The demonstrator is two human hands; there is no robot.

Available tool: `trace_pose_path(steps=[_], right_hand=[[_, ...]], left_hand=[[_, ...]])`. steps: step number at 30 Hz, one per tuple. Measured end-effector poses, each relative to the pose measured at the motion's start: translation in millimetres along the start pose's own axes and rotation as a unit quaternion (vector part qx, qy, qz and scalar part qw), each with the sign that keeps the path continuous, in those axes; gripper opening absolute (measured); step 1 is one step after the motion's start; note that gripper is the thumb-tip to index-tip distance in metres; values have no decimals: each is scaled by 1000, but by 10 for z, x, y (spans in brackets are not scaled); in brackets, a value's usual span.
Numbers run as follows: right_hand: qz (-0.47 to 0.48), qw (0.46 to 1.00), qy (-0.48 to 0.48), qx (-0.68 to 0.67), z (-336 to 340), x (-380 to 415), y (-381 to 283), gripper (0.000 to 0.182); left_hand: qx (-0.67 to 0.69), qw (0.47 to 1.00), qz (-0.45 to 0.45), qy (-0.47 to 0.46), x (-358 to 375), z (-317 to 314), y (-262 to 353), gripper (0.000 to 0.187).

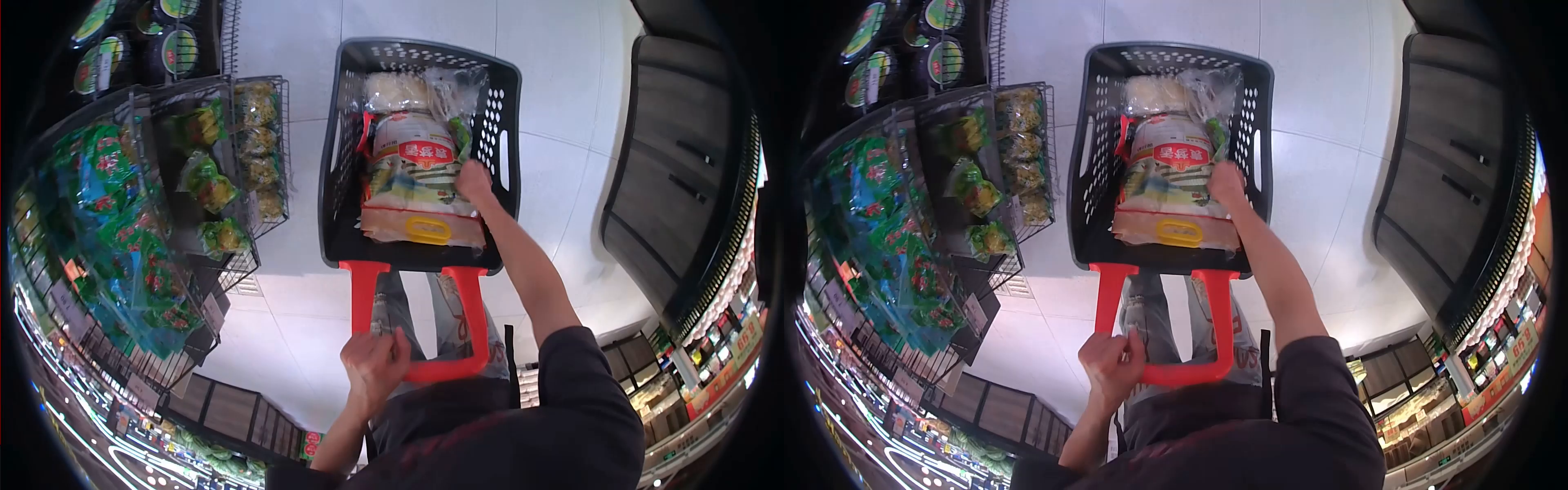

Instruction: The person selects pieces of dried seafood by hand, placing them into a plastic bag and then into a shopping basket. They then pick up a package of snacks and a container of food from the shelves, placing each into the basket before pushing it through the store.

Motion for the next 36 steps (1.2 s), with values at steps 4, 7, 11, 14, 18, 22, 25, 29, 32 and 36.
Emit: trace_pose_path(steps=[4,7,11,14,18,22,25,29,32,36], right_hand=[[190,971,73,-124,598,1570,-543,34],[273,908,140,-285,1307,3097,-934,33],[376,913,114,-108,1546,4320,-1651,45],[338,918,203,-46,1367,4283,-1792,43],[251,956,154,7,1243,3838,-1836,33],[197,968,148,50,1415,3583,-1833,36],[186,964,179,57,1669,3394,-1836,35],[167,961,210,62,2044,3142,-1915,30],[171,949,251,84,2398,2829,-1954,25],[199,932,292,85,2841,2609,-1983,24]], left_hand=[[22,998,-21,56,80,114,55,31],[-5,993,-39,108,111,197,118,30],[-15,987,-24,157,177,278,101,29],[0,983,-56,175,133,421,183,27],[32,987,-79,135,-49,478,364,22],[26,990,-95,99,-334,488,436,22],[47,985,-156,63,-622,408,607,21],[38,954,-295,-37,-887,519,979,18],[26,950,-307,-58,-1283,484,1128,18],[31,945,-326,-18,-1725,518,1348,18]])
Point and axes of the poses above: each hand's wrist, its own x-axis away from the middle knuckle, its own z-axis out of the back of the hand, y = z × x, the point moved 10 cm from there along -x, towards the middle knuckle, and after that the axes turned 8 degrees about z, right-handed, at the moved point
